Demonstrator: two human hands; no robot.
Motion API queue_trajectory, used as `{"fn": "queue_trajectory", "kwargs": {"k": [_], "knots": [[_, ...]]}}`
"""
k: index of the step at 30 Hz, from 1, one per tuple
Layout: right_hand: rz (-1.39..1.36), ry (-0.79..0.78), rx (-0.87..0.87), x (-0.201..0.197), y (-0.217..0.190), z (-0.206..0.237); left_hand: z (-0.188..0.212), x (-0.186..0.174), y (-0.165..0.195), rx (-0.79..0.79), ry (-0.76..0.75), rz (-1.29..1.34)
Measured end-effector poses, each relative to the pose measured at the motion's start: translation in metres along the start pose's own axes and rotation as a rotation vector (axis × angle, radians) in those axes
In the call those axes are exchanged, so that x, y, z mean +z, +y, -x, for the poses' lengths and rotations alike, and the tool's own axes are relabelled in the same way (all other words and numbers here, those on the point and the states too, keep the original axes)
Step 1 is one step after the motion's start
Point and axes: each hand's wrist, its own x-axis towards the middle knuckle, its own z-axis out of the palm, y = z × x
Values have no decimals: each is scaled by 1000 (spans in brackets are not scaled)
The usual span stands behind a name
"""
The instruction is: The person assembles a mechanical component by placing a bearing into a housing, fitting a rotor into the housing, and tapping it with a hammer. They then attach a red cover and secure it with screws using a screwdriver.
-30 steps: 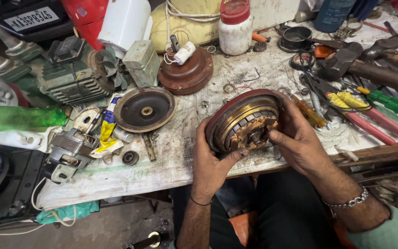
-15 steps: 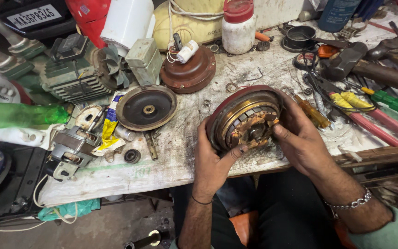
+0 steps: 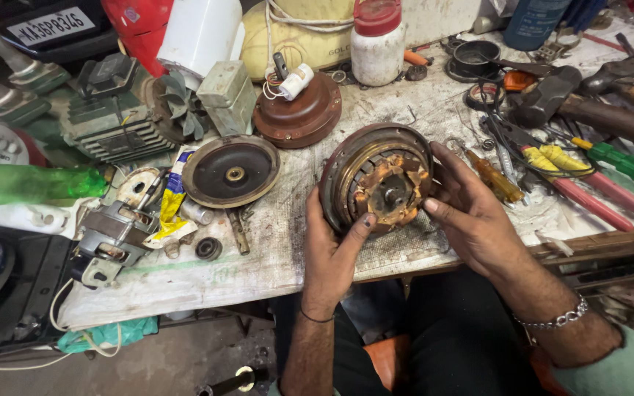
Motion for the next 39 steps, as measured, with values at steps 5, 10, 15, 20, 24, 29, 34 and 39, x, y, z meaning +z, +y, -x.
{"fn": "queue_trajectory", "kwargs": {"k": [5, 10, 15, 20, 24, 29, 34, 39], "knots": [[9, 0, -30, -1, 2, -1, 3, 0, -2, 64, -11, 22], [43, 35, -104, 0, 8, 4, 5, 0, -9, 143, -24, -9], [121, 53, -260, 1, 14, 11, 9, -1, -14, 237, 7, -32], [86, 52, -234, 2, 16, 12, 8, -2, -15, 187, 58, -159], [184, 91, -97, 8, 9, 6, 3, -1, -13, 94, 125, -158], [715, 127, -242, -14, -42, -4, 3, -2, -9, 52, 156, -288], [1657, 545, -316, -92, -115, -5, 2, -2, -9, 89, 154, -335], [2085, 528, 192, -153, -156, -23, 1, -1, -10, 49, 171, -344]]}}
